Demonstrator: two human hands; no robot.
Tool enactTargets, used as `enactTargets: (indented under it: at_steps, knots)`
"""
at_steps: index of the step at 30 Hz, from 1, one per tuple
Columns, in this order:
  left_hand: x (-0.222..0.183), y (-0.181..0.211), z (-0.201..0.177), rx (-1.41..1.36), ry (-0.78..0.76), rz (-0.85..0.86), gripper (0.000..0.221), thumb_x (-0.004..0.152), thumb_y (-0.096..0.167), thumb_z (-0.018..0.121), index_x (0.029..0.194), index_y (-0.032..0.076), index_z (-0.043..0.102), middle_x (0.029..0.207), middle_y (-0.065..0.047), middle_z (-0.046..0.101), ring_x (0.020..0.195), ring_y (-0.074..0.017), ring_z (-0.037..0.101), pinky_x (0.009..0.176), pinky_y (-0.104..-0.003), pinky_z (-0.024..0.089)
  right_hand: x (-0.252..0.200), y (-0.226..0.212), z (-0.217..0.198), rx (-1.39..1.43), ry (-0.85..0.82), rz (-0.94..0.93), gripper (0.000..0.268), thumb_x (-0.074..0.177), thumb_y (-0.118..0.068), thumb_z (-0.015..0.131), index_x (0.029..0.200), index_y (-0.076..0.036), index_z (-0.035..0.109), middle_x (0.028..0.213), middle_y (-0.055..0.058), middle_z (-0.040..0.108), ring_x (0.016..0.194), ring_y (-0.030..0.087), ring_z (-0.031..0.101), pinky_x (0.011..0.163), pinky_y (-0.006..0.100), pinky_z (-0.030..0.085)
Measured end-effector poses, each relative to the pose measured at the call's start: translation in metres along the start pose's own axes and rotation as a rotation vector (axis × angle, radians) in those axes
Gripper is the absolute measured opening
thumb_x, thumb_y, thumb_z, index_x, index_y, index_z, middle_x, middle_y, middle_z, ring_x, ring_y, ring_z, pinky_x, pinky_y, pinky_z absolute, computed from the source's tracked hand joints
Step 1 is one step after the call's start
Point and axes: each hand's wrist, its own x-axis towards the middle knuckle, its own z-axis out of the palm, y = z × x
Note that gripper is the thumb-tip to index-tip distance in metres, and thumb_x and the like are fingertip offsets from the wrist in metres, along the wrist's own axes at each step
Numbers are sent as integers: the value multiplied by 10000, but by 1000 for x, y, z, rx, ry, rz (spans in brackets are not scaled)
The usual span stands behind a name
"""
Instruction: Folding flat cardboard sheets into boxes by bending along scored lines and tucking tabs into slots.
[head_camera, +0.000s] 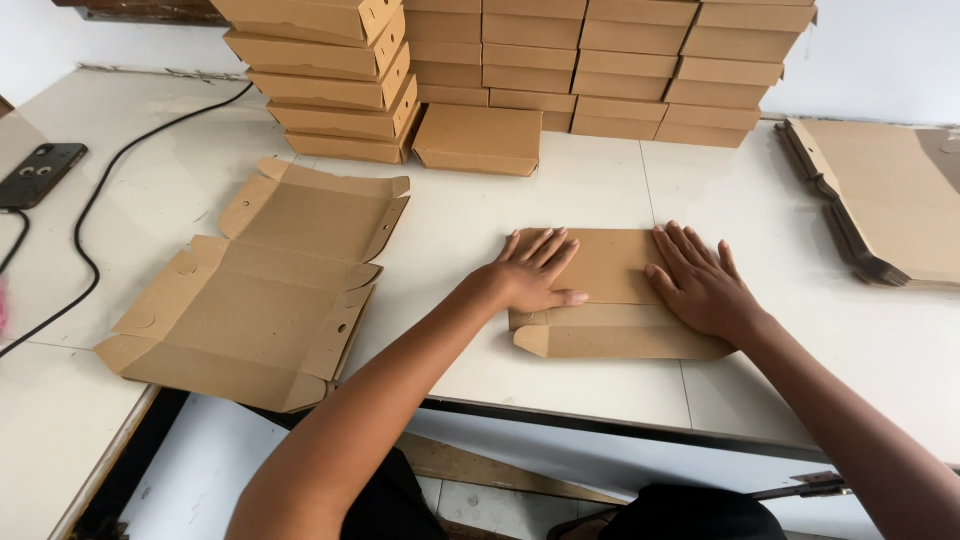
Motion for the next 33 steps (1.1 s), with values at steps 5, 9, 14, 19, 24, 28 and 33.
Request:
enactTargets:
  at_steps: [5,9,14,19,24,28,33]
  knots:
    - [-36,2,18,11,-74,-16,813,993,704,62,1644,265,-145,1713,-18,-237,1582,-223,-187,1256,-594,-128,-34,-8,4,-14,16,-7,700,1055,-622,200,1674,-312,95,1744,-19,88,1600,209,57,1293,523,-19]
    - [-71,36,10,61,-39,-33,833,976,688,69,1652,221,-73,1725,-72,-153,1591,-254,-131,1242,-585,-157,-51,-16,6,-47,23,-23,700,1056,-615,175,1675,-297,95,1743,-1,100,1598,228,71,1293,527,-21]
    - [-87,74,-1,-58,219,128,905,905,800,72,1647,291,166,1738,-130,57,1598,-342,7,1226,-671,-73,-59,-11,11,-53,41,-48,720,1054,-635,170,1678,-286,86,1741,27,101,1596,256,72,1286,537,-23]
    - [-59,35,-3,-12,160,94,1015,806,917,339,1640,352,215,1735,-138,110,1597,-307,123,1210,-709,78,-81,-21,-14,286,76,-189,685,1034,-653,253,1621,-307,323,1709,42,242,1599,272,106,1292,526,-23]
    - [-69,31,-13,-82,51,121,1125,744,946,385,1654,356,86,1743,-128,-33,1608,-296,0,1213,-711,-14,-85,-16,-15,476,334,-347,690,996,-453,481,1619,-195,332,1657,156,279,1560,404,153,1230,666,23]
    - [-82,34,-25,-178,41,146,1069,802,847,496,1655,294,166,1737,-158,40,1604,-316,46,1212,-712,-6,-88,-14,-9,464,816,-547,737,992,-515,469,1553,-40,413,1524,246,375,1493,471,241,1174,764,36]
    - [-82,29,-49,-34,399,260,544,931,255,487,1474,249,525,1104,6,528,840,-300,595,701,-479,500,-95,-22,-28,437,1275,-714,600,1057,-453,419,1443,-3,333,1490,288,363,1439,424,344,1265,613,204]
